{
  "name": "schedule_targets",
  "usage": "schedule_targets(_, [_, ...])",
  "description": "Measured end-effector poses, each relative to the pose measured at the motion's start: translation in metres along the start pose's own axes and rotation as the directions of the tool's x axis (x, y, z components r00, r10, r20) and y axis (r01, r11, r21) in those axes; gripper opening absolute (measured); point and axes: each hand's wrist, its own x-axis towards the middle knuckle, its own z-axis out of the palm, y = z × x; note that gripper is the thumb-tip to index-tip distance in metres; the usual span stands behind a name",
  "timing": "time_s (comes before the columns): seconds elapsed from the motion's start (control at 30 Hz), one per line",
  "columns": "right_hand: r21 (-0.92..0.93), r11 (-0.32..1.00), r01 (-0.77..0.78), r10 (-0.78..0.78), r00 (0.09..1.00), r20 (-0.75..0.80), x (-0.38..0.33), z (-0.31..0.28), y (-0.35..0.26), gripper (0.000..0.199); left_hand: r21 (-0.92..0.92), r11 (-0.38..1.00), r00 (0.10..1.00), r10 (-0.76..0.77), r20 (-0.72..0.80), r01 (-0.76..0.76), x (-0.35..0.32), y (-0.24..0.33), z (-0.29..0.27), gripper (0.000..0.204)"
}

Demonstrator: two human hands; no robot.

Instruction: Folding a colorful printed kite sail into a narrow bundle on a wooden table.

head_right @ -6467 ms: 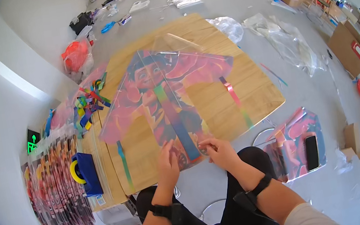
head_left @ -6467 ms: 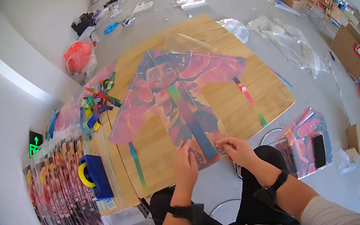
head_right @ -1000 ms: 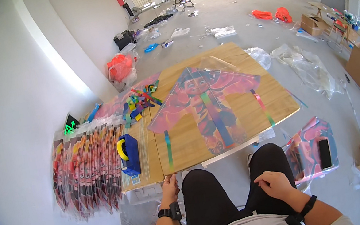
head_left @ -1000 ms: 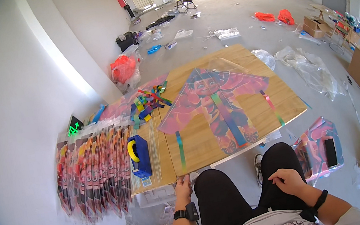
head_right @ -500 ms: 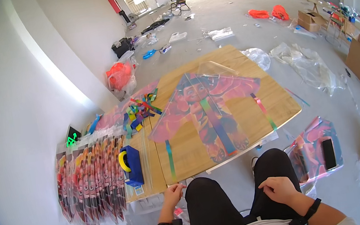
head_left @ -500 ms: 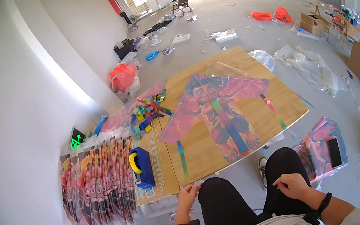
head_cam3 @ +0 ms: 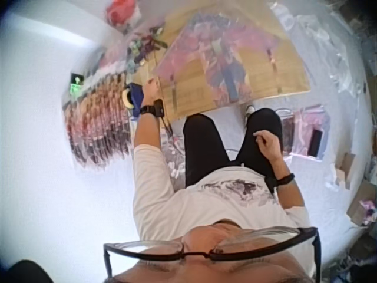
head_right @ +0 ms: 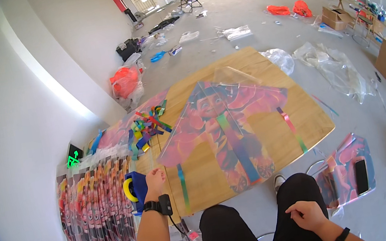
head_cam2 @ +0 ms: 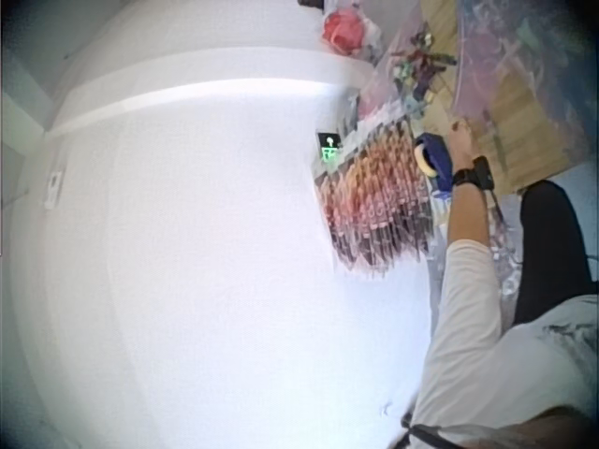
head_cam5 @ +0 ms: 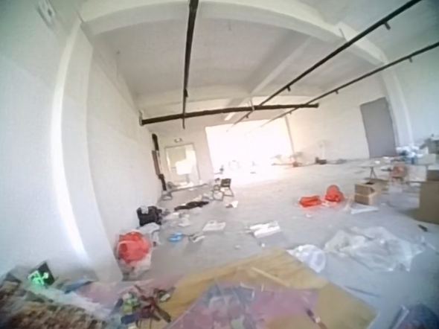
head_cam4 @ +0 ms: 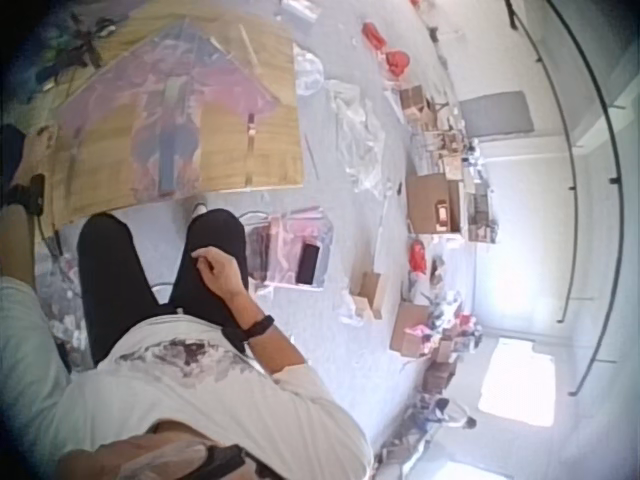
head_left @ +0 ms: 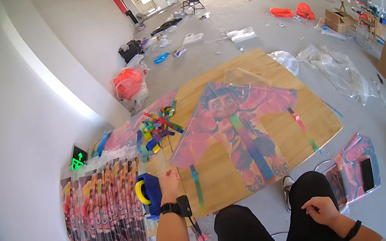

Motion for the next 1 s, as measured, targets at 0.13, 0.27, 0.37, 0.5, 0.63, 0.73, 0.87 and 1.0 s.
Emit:
schedule_targets(0.13, [0.000,0.997,-0.071,0.071,0.997,0.000,0.006,0.000,0.001,0.013,-0.106,0.943,0.949,-0.313,0.036,0.315,0.020,0.011,0.028,0.017])
schedule_targets(0.27, [0.021,0.999,-0.032,0.032,0.999,0.022,0.017,0.004,-0.001,0.013,-0.048,0.948,0.949,-0.315,-0.004,0.315,0.039,0.003,0.028,0.018])
schedule_targets(0.37, [0.015,1.000,-0.024,0.023,0.999,0.041,0.026,0.005,-0.005,0.013,0.015,0.958,0.958,-0.286,-0.021,0.286,0.047,0.003,0.037,0.020])
schedule_targets(0.5, [-0.001,1.000,-0.009,0.009,0.996,0.088,0.031,0.010,-0.004,0.016,0.341,0.937,0.984,-0.014,-0.178,0.075,0.046,0.008,0.046,0.021])
schedule_targets(0.63, [0.006,0.998,0.068,-0.068,0.991,0.113,0.043,0.009,-0.011,0.021,0.157,0.947,0.913,0.315,-0.261,-0.281,0.040,0.029,0.047,0.019])
schedule_targets(0.73, [0.094,0.994,0.065,-0.079,0.984,0.160,0.064,0.006,-0.014,0.026,0.156,0.890,0.879,0.450,-0.158,-0.428,0.020,0.071,0.061,0.016])
schedule_targets(0.87, [0.357,0.928,-0.102,0.074,0.993,0.092,0.121,0.007,-0.024,0.021,0.071,0.825,0.828,0.560,0.021,-0.560,-0.013,0.137,0.080,0.015])
schedule_targets(1.0, [0.447,0.894,-0.029,-0.016,0.995,0.096,0.209,-0.007,-0.048,0.040,0.017,0.815,0.802,0.565,0.195,-0.579,-0.035,0.191,0.112,0.014])
